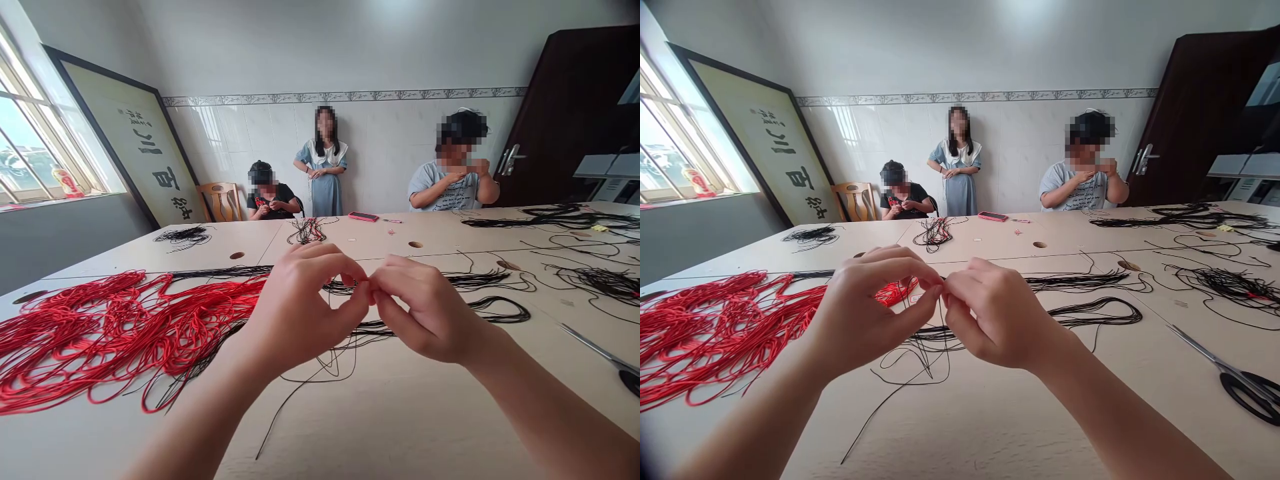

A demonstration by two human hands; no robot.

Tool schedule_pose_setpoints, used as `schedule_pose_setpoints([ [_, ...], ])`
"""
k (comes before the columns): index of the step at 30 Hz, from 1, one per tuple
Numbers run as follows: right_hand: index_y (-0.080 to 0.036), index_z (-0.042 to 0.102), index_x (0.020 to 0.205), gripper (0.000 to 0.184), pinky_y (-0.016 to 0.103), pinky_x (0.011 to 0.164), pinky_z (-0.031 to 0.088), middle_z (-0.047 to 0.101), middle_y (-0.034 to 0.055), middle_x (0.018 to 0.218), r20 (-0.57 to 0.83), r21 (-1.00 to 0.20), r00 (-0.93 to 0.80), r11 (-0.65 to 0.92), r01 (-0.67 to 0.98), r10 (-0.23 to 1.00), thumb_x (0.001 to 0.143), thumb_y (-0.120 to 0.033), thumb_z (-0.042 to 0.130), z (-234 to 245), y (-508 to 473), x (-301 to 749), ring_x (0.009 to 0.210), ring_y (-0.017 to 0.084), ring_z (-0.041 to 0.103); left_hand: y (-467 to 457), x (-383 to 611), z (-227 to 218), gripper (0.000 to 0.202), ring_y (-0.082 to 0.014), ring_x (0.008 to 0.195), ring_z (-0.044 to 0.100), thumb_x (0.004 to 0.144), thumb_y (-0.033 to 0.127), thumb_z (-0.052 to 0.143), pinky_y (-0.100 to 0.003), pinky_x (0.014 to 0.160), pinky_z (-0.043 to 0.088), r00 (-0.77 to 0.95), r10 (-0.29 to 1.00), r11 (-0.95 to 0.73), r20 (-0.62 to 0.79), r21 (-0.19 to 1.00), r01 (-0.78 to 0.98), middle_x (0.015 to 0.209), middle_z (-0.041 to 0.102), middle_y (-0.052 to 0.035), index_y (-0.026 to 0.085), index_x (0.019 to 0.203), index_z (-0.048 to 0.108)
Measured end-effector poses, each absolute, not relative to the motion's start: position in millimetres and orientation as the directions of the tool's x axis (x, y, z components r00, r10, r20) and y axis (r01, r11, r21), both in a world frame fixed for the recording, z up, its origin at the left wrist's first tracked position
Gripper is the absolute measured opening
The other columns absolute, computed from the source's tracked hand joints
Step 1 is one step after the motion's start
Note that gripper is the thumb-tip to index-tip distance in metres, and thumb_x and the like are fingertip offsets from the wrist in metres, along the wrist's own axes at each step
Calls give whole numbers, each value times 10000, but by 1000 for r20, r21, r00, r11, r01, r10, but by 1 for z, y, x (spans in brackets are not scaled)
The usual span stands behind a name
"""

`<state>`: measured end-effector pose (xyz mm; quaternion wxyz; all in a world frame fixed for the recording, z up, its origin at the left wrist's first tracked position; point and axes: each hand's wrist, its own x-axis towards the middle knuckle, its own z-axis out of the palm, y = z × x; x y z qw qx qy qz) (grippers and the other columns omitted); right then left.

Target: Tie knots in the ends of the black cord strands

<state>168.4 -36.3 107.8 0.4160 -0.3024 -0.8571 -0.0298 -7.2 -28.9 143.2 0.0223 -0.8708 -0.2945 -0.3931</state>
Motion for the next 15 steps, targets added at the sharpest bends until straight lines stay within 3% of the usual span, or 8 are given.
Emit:
schedule_pose_setpoints([
  [6, -158, 477, 691, 120, 266, 529, 326, 481, 15, 608, 718, -205, -460, 790, 578, 522, 795, -125, 426, 105, -34, 168, 570, 125, 397, -28, -4, 140, 87, -120, 633, 565, 730, 172, 588, -317, 744, 427, 479, 476, -809, 737, 153, 568, 651, 651, 27, 202, 674, 648],
  [9, -162, 477, 686, 121, 252, 510, 314, 459, -7, 595, 728, -294, -422, 802, 521, 541, 788, -110, 440, 101, -31, 167, 544, 108, 382, -26, -4, 141, 79, -115, 616, 547, 719, 174, 600, -295, 687, 431, 434, 539, -796, 722, 270, 542, 636, 638, 25, 194, 653, 638],
  [12, -169, 520, 774, 108, 247, 567, 368, 523, 5, 689, 703, -541, -253, 730, 418, 665, 845, -174, 438, 99, -27, 164, 629, 119, 461, -20, -5, 142, 92, -116, 600, 529, 747, 229, 590, -258, 575, 421, 386, 693, -719, 609, 542, 436, 645, 630, 5, 185, 681, 637],
  [15, -173, 550, 894, 243, 281, 733, 439, 585, 50, 878, 481, -857, -217, 508, 90, 850, 914, -335, 370, 101, -23, 161, 861, 162, 544, -12, -8, 141, 165, -117, 575, 520, 757, 330, 600, -246, 526, 402, 394, 816, -554, 424, 769, 319, 636, 622, -9, 178, 709, 646],
])
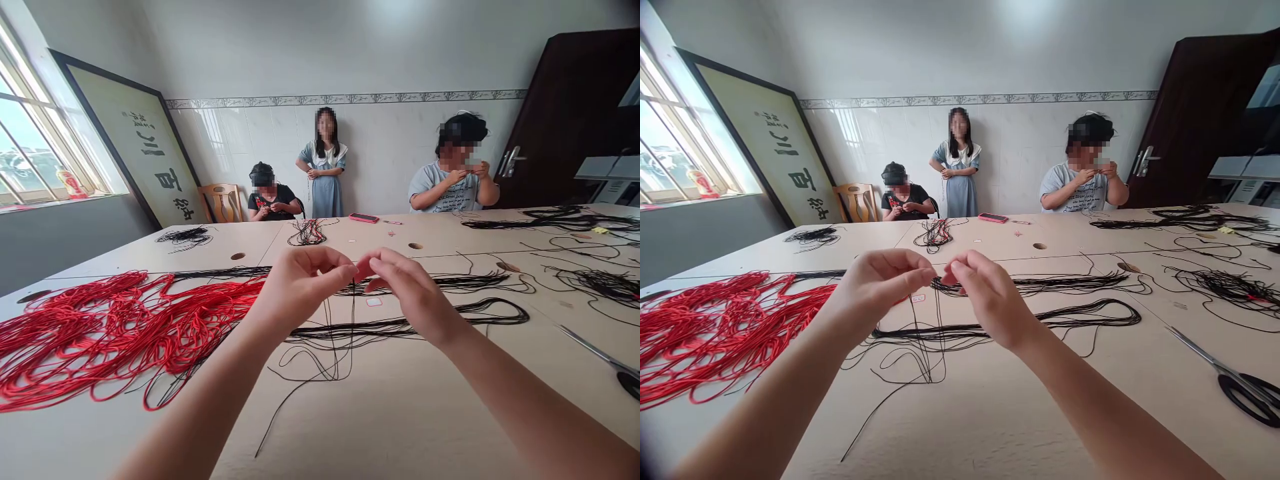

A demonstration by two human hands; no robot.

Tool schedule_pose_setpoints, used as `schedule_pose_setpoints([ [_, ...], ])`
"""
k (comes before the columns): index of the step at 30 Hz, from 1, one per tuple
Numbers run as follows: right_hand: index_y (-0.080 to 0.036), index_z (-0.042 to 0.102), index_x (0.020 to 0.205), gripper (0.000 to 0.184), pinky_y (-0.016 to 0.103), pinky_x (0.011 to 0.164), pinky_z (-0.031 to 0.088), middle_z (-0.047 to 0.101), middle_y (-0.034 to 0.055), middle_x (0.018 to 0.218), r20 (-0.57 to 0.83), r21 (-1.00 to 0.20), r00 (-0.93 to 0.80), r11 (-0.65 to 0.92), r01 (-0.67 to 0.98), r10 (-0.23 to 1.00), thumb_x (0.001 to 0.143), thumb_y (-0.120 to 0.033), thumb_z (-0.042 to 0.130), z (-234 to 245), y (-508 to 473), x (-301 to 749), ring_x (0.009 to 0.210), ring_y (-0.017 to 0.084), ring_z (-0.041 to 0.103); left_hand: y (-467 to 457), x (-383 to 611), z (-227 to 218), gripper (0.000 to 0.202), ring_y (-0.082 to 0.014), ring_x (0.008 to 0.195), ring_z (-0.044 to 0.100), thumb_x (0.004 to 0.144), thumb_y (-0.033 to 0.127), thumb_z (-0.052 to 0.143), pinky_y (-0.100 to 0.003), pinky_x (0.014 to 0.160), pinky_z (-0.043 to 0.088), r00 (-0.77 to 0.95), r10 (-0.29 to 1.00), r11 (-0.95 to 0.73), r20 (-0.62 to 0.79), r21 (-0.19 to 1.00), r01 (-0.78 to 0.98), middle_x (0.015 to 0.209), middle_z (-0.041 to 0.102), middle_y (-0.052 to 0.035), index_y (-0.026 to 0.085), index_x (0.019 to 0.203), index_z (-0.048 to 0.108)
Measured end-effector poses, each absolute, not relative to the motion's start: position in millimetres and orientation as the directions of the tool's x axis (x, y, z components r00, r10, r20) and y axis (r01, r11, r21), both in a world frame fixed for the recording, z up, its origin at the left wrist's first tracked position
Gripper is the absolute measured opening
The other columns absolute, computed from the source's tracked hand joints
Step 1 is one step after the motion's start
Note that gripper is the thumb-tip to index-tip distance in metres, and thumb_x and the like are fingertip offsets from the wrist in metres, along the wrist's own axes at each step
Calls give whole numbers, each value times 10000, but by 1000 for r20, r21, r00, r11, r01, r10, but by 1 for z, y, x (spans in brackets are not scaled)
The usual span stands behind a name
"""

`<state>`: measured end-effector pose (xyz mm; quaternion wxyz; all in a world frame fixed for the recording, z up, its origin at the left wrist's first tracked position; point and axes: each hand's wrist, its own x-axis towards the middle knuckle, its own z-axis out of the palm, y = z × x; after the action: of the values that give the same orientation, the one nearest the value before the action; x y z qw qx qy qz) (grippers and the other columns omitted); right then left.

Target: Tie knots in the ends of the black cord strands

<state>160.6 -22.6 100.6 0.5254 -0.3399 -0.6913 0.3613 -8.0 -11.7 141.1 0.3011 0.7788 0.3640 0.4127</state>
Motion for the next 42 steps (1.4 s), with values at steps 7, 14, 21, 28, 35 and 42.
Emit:
schedule_pose_setpoints([
  [7, -162, 566, 839, 261, 212, 554, 402, 501, 0, 668, 147, -951, -552, -35, -306, 821, 890, -384, 437, 102, -18, 160, 587, 93, 476, 7, -10, 130, 106, -83, 605, 495, 746, 255, 638, -220, 595, 391, 492, 839, -298, 233, 953, 58, 648, 601, 5, 173, 682, 661],
  [14, -172, 405, 668, 259, 202, 406, 79, 216, -79, 534, 63, -955, -409, -63, -288, 910, 841, -329, 517, 93, -10, 167, 434, 48, 126, 49, -25, 115, 181, -214, 881, 593, 670, 281, 705, -279, 660, 423, 290, 947, 241, -141, 908, -344, 972, 637, -86, 180, 786, 609],
  [21, -166, 424, 665, 272, 220, 415, 69, 198, -74, 544, 44, -966, -340, -47, -255, 940, 822, -357, 538, 95, -8, 173, 432, 45, 137, 107, -133, 119, 224, -257, 1132, 435, 741, 237, 555, -310, 708, 416, -300, 940, 6, -164, 886, -464, 1179, 445, -134, 208, 940, 457],
  [28, -171, 495, 739, 221, 222, 416, 74, 196, -69, 541, 48, -968, -335, -38, -247, 941, 846, -365, 492, 96, -7, 173, 430, 44, 141, 80, -172, 149, 360, -304, 1170, 381, 660, 321, 535, -356, 756, 443, -348, 936, -232, 45, 823, -518, 1229, 427, -144, 157, 973, 467],
  [35, -170, 532, 790, 223, 229, 415, 60, 194, -67, 534, 16, -965, -372, -84, -250, 928, 852, -362, 439, 101, -10, 174, 430, 49, 119, 55, -181, 172, 401, -191, 1075, 491, 643, 84, 452, -321, 700, 444, -449, 831, -545, 328, 643, -538, 1099, 483, -101, 174, 1029, 391],
  [42, -142, 573, 764, 252, 230, 425, 93, 247, -55, 535, 27, -958, -399, -90, -272, 916, 838, -322, 412, 102, -12, 175, 433, 51, 157, 31, -168, 186, 220, -172, 1120, 486, 781, 361, 390, -357, 782, 457, -438, 740, -648, 511, 716, -259, 1051, 566, 3, 251, 957, 463],
])
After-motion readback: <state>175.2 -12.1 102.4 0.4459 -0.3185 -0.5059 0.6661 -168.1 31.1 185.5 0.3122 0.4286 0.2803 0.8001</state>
